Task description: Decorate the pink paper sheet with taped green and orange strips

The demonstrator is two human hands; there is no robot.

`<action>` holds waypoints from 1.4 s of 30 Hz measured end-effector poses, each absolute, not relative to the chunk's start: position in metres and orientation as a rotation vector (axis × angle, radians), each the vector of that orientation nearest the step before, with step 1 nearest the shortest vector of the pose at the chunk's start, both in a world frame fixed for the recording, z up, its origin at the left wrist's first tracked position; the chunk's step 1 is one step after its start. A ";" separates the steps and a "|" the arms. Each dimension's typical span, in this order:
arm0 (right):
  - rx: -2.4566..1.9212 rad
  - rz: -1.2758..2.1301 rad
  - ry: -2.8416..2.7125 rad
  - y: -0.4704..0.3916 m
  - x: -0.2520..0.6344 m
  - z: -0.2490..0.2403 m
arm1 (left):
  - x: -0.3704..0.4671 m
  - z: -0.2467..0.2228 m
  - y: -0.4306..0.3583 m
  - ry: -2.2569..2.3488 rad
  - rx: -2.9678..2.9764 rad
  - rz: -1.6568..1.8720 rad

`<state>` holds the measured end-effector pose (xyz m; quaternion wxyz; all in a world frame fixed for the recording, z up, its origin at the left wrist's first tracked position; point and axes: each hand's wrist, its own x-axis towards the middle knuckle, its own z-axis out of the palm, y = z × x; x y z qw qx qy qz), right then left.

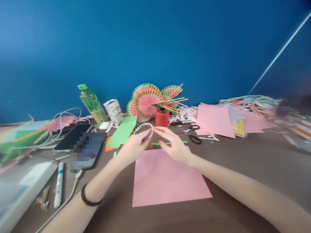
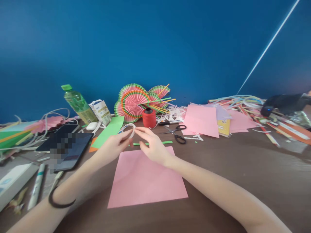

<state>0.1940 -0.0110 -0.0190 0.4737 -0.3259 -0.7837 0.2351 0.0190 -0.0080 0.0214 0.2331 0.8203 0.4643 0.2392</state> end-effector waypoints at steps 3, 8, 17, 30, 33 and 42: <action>-0.816 0.677 -1.884 -0.010 0.195 -0.017 | 0.018 0.018 -0.006 1.289 2.278 0.647; -0.837 0.846 -1.747 -0.008 0.194 -0.015 | 0.017 0.012 -0.005 1.336 2.329 0.627; -0.858 1.141 -1.502 -0.006 0.192 -0.014 | 0.013 0.002 0.000 1.588 2.987 0.430; -0.975 1.082 -1.476 0.015 0.222 0.010 | 0.012 0.023 -0.006 1.634 2.400 0.676; -1.177 0.993 -1.799 0.026 0.245 0.019 | 0.009 0.023 -0.004 1.665 2.251 0.815; -2.065 0.419 -2.246 0.056 0.318 0.013 | 0.006 0.027 0.006 1.306 1.626 1.086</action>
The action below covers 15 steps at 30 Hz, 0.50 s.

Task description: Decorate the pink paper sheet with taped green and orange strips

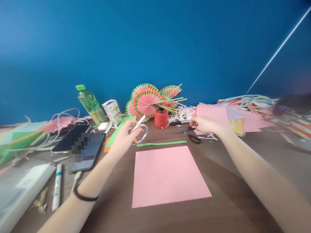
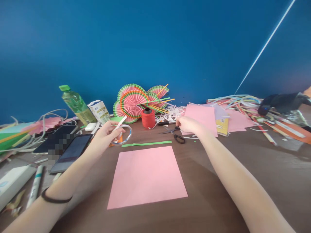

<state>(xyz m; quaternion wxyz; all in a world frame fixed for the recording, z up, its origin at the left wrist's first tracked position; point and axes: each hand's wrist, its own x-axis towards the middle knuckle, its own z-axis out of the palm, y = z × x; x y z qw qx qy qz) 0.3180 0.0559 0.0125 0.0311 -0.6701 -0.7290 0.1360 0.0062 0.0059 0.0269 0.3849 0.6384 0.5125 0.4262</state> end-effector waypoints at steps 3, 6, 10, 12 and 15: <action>-1.935 0.533 -2.333 0.064 0.322 -0.002 | 0.005 0.028 0.007 1.184 1.474 1.090; -1.868 0.478 -2.368 0.068 0.322 -0.011 | 0.005 0.027 0.007 1.115 1.398 1.095; -1.886 0.462 -2.350 0.067 0.324 -0.009 | 0.004 0.026 0.007 1.124 1.399 1.077; -1.875 0.512 -2.302 0.066 0.328 -0.004 | 0.003 0.026 0.007 1.135 1.415 1.072; -1.728 0.659 -2.275 0.067 0.335 0.006 | 0.003 0.026 0.007 1.150 1.434 1.055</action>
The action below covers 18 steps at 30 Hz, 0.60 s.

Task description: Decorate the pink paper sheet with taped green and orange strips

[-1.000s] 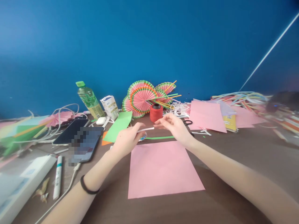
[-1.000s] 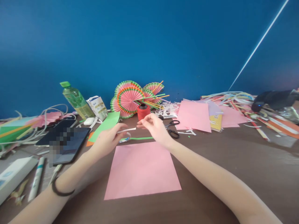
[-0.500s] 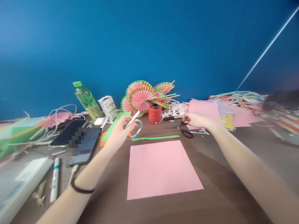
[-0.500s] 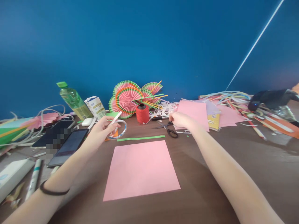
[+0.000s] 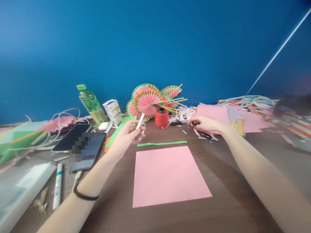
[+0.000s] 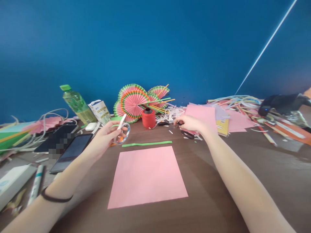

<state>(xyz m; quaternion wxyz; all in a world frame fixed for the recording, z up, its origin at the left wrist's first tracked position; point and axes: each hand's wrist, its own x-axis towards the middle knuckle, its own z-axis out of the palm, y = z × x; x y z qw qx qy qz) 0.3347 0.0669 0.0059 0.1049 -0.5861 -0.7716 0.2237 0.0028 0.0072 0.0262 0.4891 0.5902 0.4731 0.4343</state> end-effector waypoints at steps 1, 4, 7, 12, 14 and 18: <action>-1.640 0.714 -2.277 0.067 0.336 0.009 | 0.003 0.026 0.007 1.150 1.434 1.050; -1.503 0.924 -2.197 0.063 0.334 0.018 | 0.003 0.026 0.007 1.135 1.411 1.057; -1.398 1.094 -2.098 0.054 0.323 0.027 | 0.002 0.027 0.007 1.110 1.377 1.066; -1.262 1.145 -1.859 0.040 0.306 0.040 | 0.002 0.027 0.006 1.077 1.303 1.063; -1.192 1.234 -1.796 0.037 0.304 0.044 | 0.002 0.027 0.006 1.050 1.262 1.065; -1.150 1.308 -1.879 0.034 0.306 0.048 | 0.001 0.027 0.006 0.992 1.216 1.076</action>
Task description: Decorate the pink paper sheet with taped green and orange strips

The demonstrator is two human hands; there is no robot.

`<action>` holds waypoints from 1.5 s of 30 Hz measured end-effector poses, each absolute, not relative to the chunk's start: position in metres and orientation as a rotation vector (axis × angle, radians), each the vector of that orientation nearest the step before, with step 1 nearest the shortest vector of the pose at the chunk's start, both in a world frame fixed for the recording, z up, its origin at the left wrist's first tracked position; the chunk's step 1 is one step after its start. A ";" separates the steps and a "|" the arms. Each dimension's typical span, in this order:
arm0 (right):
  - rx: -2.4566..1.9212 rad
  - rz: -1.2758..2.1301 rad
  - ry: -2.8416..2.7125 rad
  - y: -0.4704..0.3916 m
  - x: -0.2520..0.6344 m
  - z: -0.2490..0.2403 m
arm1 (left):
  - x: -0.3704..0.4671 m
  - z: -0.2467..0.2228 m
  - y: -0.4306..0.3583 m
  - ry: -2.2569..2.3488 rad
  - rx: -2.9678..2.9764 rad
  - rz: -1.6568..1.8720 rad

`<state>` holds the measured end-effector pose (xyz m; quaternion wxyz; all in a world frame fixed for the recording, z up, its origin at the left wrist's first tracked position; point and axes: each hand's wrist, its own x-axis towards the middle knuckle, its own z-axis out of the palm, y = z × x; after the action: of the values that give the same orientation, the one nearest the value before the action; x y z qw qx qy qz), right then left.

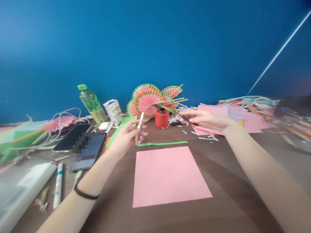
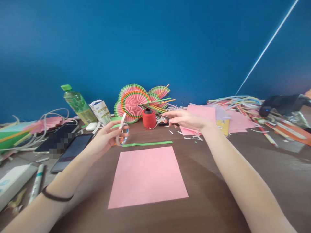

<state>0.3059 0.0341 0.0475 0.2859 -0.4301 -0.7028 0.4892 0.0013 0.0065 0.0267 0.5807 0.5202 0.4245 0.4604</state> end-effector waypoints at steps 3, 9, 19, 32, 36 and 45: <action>-1.226 1.276 -2.017 0.032 0.305 0.048 | 0.001 0.027 0.007 0.947 1.208 1.076; -1.140 1.540 -1.888 0.029 0.295 0.047 | 0.001 0.027 0.006 0.844 1.201 1.060; -1.112 1.561 -2.112 0.020 0.280 0.048 | 0.008 0.031 0.000 0.810 1.213 1.003; -1.252 1.381 -2.210 0.018 0.263 0.045 | 0.012 0.033 -0.007 0.798 1.237 0.882; -1.243 1.333 -2.199 0.019 0.262 0.043 | 0.012 0.033 -0.008 0.801 1.228 0.883; -1.272 1.310 -2.207 0.019 0.261 0.041 | 0.012 0.030 -0.006 0.809 1.266 0.883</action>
<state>0.2609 0.0191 0.0413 0.1381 -0.4396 -0.7632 0.4530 0.0119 -0.0057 0.0303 0.6439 0.5557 0.3551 0.3879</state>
